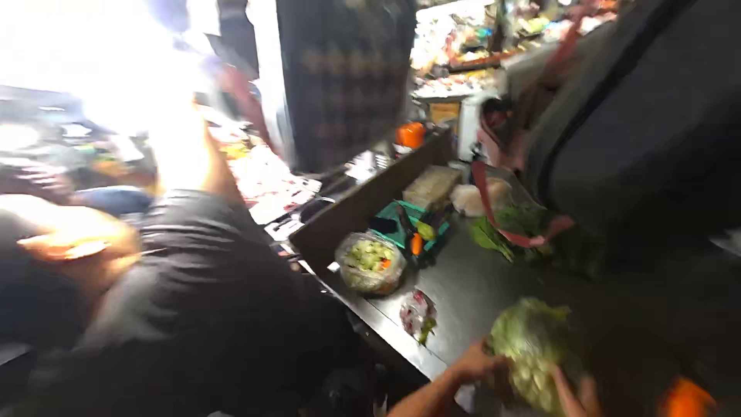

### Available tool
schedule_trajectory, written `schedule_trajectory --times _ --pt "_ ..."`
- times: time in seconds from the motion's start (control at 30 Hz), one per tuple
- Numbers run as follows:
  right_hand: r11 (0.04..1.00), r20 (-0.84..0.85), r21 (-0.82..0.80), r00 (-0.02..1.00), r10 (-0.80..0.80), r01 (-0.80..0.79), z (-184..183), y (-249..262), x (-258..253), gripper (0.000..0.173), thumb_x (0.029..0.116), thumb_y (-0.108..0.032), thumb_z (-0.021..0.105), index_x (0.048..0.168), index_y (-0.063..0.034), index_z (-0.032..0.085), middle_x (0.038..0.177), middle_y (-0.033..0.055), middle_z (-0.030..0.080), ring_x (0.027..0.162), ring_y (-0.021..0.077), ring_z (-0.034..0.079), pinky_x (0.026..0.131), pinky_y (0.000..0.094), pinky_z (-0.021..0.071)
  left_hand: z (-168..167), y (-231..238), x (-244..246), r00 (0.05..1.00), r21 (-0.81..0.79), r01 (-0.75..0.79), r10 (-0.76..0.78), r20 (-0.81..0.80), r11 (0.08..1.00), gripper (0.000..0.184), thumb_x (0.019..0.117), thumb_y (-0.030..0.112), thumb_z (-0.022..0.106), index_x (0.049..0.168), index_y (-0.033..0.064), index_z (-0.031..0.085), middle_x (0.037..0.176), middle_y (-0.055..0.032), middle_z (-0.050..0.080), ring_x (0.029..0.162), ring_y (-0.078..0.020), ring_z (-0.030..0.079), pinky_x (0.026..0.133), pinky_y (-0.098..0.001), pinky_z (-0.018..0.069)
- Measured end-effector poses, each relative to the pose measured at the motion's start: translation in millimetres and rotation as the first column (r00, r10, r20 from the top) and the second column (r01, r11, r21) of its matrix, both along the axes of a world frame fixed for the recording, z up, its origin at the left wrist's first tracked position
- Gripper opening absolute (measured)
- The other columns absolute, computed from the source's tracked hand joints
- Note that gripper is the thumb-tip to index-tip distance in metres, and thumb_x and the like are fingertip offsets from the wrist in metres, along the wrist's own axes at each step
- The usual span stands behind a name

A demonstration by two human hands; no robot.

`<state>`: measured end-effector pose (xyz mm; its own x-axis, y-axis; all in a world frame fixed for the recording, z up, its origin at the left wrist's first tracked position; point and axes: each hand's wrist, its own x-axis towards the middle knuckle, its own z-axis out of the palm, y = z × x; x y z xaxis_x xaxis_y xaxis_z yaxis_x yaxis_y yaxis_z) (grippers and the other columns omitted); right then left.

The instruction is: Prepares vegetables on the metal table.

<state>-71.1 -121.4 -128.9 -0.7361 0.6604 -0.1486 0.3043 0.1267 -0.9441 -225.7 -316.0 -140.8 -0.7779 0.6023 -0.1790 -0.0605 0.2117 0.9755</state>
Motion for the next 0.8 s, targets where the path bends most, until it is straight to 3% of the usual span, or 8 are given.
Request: schedule_trajectory --times 0.07,0.13,0.27,0.4,0.47,0.57,0.67,0.8 --pt "0.994 -0.081 -0.006 0.991 -0.109 0.109 -5 -27 -30 0.083 0.0979 -0.037 0.068 0.156 0.0071 0.03 0.156 0.0259 0.043 0.144 0.0289 0.046 0.121 0.0426 0.0386 6 7 -13 0.986 -0.006 0.083 -0.082 0.143 0.996 0.065 0.0923 0.02 0.074 0.148 0.0032 0.046 0.128 -0.0208 0.064 0.111 -0.0264 0.066 0.096 -0.0457 0.0561" --pt "0.992 -0.053 -0.03 0.991 -0.121 0.12 21 -42 -41 0.077 0.1007 -0.033 0.064 0.156 0.0086 0.03 0.155 0.028 0.043 0.143 0.0297 0.046 0.12 0.0415 0.0383 25 8 -27 0.978 -0.044 0.127 -0.118 0.174 0.991 0.063 0.093 0.018 0.073 0.147 0.0005 0.047 0.13 -0.0209 0.063 0.11 -0.025 0.067 0.096 -0.043 0.0568" --pt "0.993 0.017 -0.091 0.997 -0.075 0.076 49 -57 -53 0.073 0.103 -0.028 0.062 0.158 0.0044 0.027 0.157 0.0287 0.039 0.145 0.0351 0.042 0.121 0.0489 0.0353 42 -3 -46 0.979 -0.118 0.191 -0.181 0.094 0.974 0.054 0.0989 0.025 0.065 0.147 0.007 0.05 0.131 -0.0207 0.063 0.105 -0.0287 0.067 0.091 -0.0489 0.0555" --pt "0.991 -0.014 0.06 0.993 -0.118 0.119 32 -65 -52 0.073 0.0978 -0.026 0.069 0.156 0.0029 0.036 0.16 0.0246 0.037 0.148 0.0339 0.039 0.121 0.0505 0.0347 13 -30 -65 0.994 -0.144 0.107 -0.106 0.017 0.984 0.051 0.0966 0.018 0.067 0.143 0.004 0.052 0.136 -0.0207 0.06 0.108 -0.0294 0.067 0.091 -0.049 0.0571" --pt "0.96 -0.008 0.202 0.98 -0.198 0.196 25 -68 -52 0.062 0.0949 -0.022 0.071 0.147 0.003 0.049 0.158 0.0227 0.041 0.146 0.0343 0.042 0.118 0.0532 0.0381 1 -39 -69 0.995 -0.208 0.103 -0.1 0.024 0.973 0.056 0.0966 0.017 0.066 0.147 0.0013 0.047 0.14 -0.0236 0.057 0.116 -0.0317 0.065 0.096 -0.0499 0.055" --pt "0.946 0.054 0.283 0.983 -0.178 0.156 25 -72 -52 0.052 0.0958 -0.02 0.071 0.142 -0.0002 0.057 0.154 0.0236 0.046 0.144 0.0368 0.044 0.116 0.0555 0.0402 -1 -40 -67 0.992 -0.257 0.127 -0.116 0.057 0.958 0.061 0.0989 0.021 0.063 0.152 0.0024 0.04 0.145 -0.0254 0.053 0.122 -0.0351 0.061 0.101 -0.0532 0.0517" --pt "0.972 0.095 0.224 0.991 -0.093 0.07 21 -70 -49 0.048 0.0978 -0.02 0.07 0.141 -0.0017 0.059 0.153 0.022 0.049 0.143 0.0362 0.046 0.117 0.054 0.0394 -5 -35 -64 0.987 -0.249 0.162 -0.152 0.057 0.955 0.062 0.1 0.022 0.062 0.154 0.0044 0.038 0.143 -0.0244 0.055 0.12 -0.0345 0.063 0.099 -0.0532 0.0526" --pt "0.976 0.131 0.123 0.972 -0.196 0.18 34 -40 -30 0.04 0.1059 -0.023 0.057 0.137 0.0021 0.059 0.139 0.0243 0.06 0.127 0.0382 0.059 0.106 0.0546 0.0477 -1 -31 -63 0.99 -0.25 0.142 -0.136 0.042 0.958 0.062 0.0985 0.021 0.064 0.153 0.0036 0.04 0.144 -0.0257 0.053 0.124 -0.0359 0.061 0.101 -0.054 0.0515"
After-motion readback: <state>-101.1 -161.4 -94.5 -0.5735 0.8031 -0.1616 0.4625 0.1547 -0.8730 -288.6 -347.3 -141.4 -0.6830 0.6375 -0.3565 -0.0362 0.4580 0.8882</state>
